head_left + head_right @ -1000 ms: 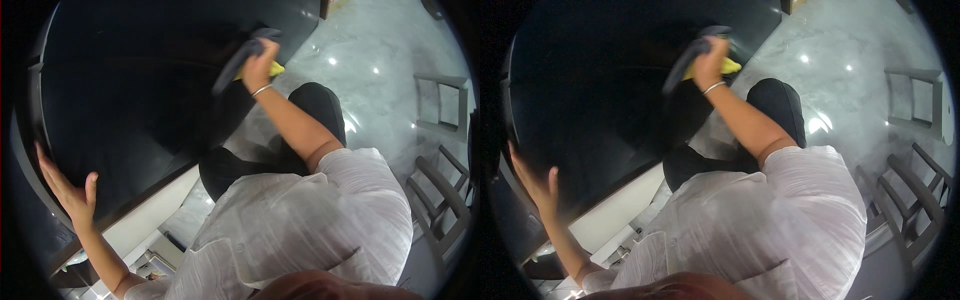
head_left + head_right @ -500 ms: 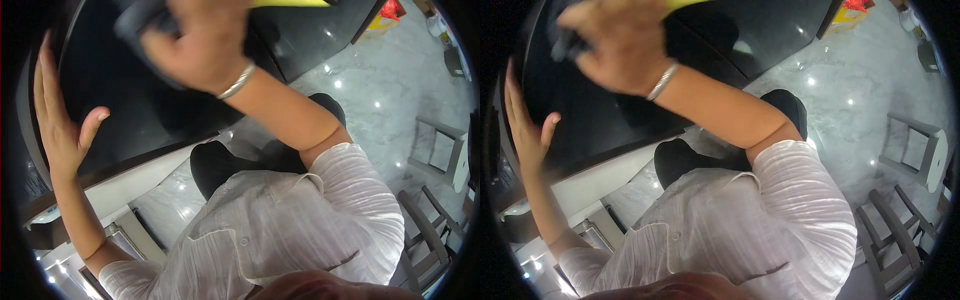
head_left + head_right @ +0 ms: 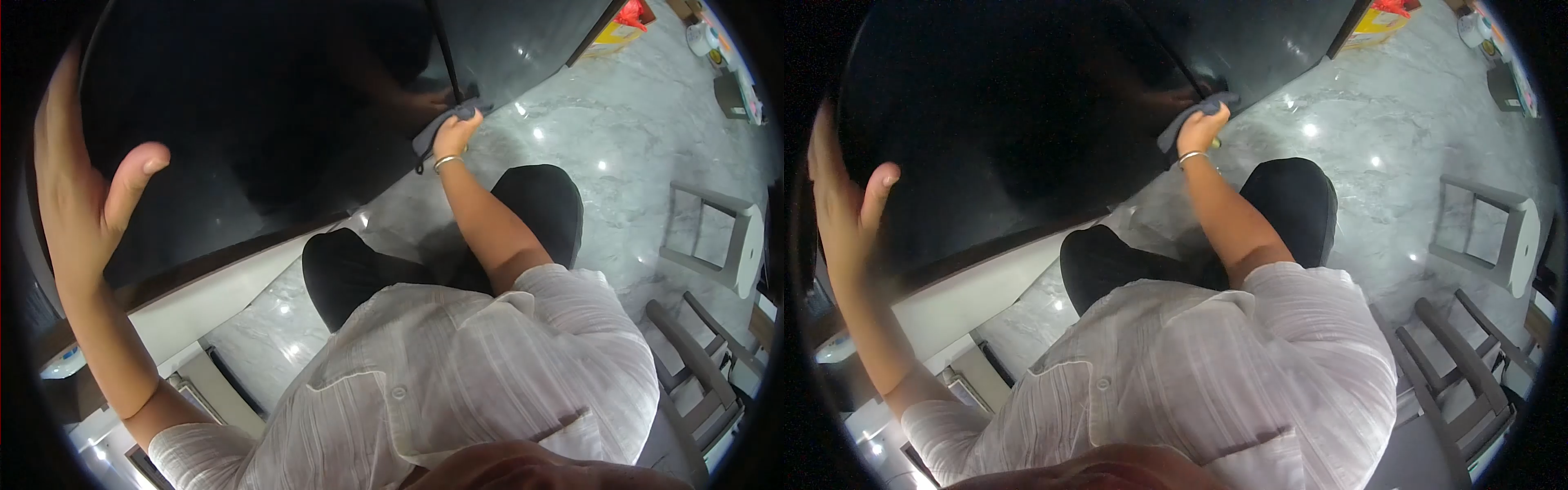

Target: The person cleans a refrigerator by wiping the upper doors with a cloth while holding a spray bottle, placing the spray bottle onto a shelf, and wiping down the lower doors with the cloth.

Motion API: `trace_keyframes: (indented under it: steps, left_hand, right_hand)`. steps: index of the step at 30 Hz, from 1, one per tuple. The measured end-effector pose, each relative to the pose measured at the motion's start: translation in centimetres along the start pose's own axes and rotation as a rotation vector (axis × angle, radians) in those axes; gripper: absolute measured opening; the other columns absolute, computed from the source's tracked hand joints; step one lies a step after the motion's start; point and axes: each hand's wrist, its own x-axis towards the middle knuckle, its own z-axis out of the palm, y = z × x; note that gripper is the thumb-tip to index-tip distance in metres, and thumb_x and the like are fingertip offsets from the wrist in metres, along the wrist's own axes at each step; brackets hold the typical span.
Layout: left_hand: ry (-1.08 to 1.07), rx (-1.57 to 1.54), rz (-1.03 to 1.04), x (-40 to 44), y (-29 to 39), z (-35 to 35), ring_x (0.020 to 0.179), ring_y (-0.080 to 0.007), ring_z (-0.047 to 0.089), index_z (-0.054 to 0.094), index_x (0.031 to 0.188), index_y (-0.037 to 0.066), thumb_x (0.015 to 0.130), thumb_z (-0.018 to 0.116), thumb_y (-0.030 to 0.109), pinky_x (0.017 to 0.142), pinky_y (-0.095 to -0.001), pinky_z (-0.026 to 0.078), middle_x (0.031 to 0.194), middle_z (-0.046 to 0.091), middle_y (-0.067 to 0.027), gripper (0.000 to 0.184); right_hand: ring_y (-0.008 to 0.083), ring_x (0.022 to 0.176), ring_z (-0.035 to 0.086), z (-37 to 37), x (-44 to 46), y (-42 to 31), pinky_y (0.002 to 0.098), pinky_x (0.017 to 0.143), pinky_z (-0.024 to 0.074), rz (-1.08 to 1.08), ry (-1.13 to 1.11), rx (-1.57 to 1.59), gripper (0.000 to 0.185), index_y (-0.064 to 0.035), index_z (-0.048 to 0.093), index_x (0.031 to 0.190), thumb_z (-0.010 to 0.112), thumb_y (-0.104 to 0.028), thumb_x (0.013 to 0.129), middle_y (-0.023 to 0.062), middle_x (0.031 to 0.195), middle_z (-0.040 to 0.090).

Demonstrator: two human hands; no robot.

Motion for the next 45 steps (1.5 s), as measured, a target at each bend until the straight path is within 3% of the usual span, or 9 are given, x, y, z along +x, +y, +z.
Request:
trace_keyframes:
  steps: [2,6,12,17,19,29,33,40,45]
  left_hand:
    - [-0.039,-0.018,-0.012,-0.6,-0.8,0.4,0.145,-0.0418,0.038,0.033,0.155,-0.003,0.084,0.067,0.067,0.118,-0.0495,0.033,0.155,0.04,-0.0272,0.105]
    - [-0.098,-0.055,0.0,-2.5,-3.6,1.9,0.145,-0.0403,0.038,0.035,0.154,-0.003,0.085,0.069,0.062,0.118,-0.0482,0.033,0.156,0.039,-0.0266,0.101]
    - [-0.075,-0.099,0.099,-0.9,-3.7,2.3,0.144,-0.0397,0.041,0.036,0.153,-0.004,0.085,0.07,0.061,0.118,-0.0472,0.033,0.153,0.042,-0.0283,0.1]
    - [-0.116,-0.113,0.025,-2.1,-4.5,2.5,0.14,-0.0405,0.046,0.04,0.15,-0.006,0.085,0.069,0.061,0.117,-0.0468,0.035,0.148,0.048,-0.0301,0.097]
    - [-0.127,-0.107,-0.011,-2.4,-4.3,2.5,0.14,-0.0402,0.047,0.041,0.149,-0.006,0.086,0.069,0.061,0.116,-0.0467,0.036,0.146,0.05,-0.0305,0.096]
    - [-0.171,-0.097,-0.029,-4.4,-3.8,2.0,0.141,-0.0391,0.045,0.04,0.149,-0.007,0.087,0.069,0.058,0.117,-0.0464,0.035,0.147,0.048,-0.0305,0.094]
    - [-0.184,-0.111,-0.02,-4.5,-3.6,1.5,0.141,-0.0389,0.044,0.04,0.149,-0.007,0.087,0.069,0.056,0.117,-0.0463,0.034,0.147,0.047,-0.0304,0.094]
    - [-0.188,-0.134,-0.01,-4.5,-2.3,0.8,0.142,-0.0387,0.043,0.038,0.15,-0.008,0.088,0.068,0.055,0.117,-0.0461,0.033,0.148,0.045,-0.0301,0.093]
    - [-0.217,-0.119,-0.046,-4.9,-1.6,0.2,0.142,-0.0386,0.042,0.037,0.15,-0.008,0.089,0.068,0.053,0.118,-0.0459,0.032,0.149,0.044,-0.0299,0.092]
  right_hand:
    - [0.037,0.115,0.057,1.5,1.1,4.3,0.0413,0.105,0.0418,0.711,-0.036,0.131,0.036,0.0051,0.044,0.125,0.051,0.004,0.089,0.023,0.128,0.052]
    - [0.025,0.117,0.052,0.9,-0.8,-9.0,0.0362,0.106,0.04,0.353,0.045,0.306,0.042,0.0,0.039,0.134,0.046,0.001,0.092,0.0143,0.126,0.049]
    - [0.0339,0.115,0.045,-0.5,-1.7,-29.9,0.0429,0.105,0.0348,-1.031,0.01,0.339,0.059,0.0024,0.046,0.135,0.06,0.001,0.078,0.0162,0.118,0.048]
    - [0.0381,0.117,0.051,-0.7,-3.5,-31.6,0.0481,0.105,0.0339,-1.133,-0.043,0.261,0.05,-0.0056,0.067,0.128,0.066,-0.009,0.078,0.0234,0.122,0.056]
    - [0.0405,0.117,0.04,0.0,-2.9,-25.7,0.046,0.105,0.0314,-1.169,-0.019,0.208,0.069,0.0049,0.047,0.139,0.063,-0.003,0.072,0.0182,0.115,0.048]
    - [0.0447,0.145,0.026,1.6,-5.2,-3.2,0.0522,0.122,0.0173,-0.01,0.016,0.066,0.072,0.0224,0.015,0.146,0.043,-0.026,0.1,0.0384,0.154,0.021]
    - [0.0405,0.132,0.049,2.1,-2.2,1.6,0.0498,0.114,0.0369,0.787,-0.035,0.369,0.064,0.0043,0.031,0.149,0.036,-0.036,0.1,0.0251,0.148,0.044]
    - [0.0299,0.11,0.063,2.3,4.1,11.3,0.047,0.103,0.0473,0.911,-0.091,0.468,0.042,-0.0046,0.067,0.116,0.042,-0.03,0.094,0.011,0.12,0.067]
    - [0.031,0.11,0.063,2.9,3.0,15.4,0.0463,0.1,0.0489,0.955,-0.119,0.514,0.049,-0.0039,0.065,0.125,0.043,-0.034,0.094,0.0119,0.124,0.066]
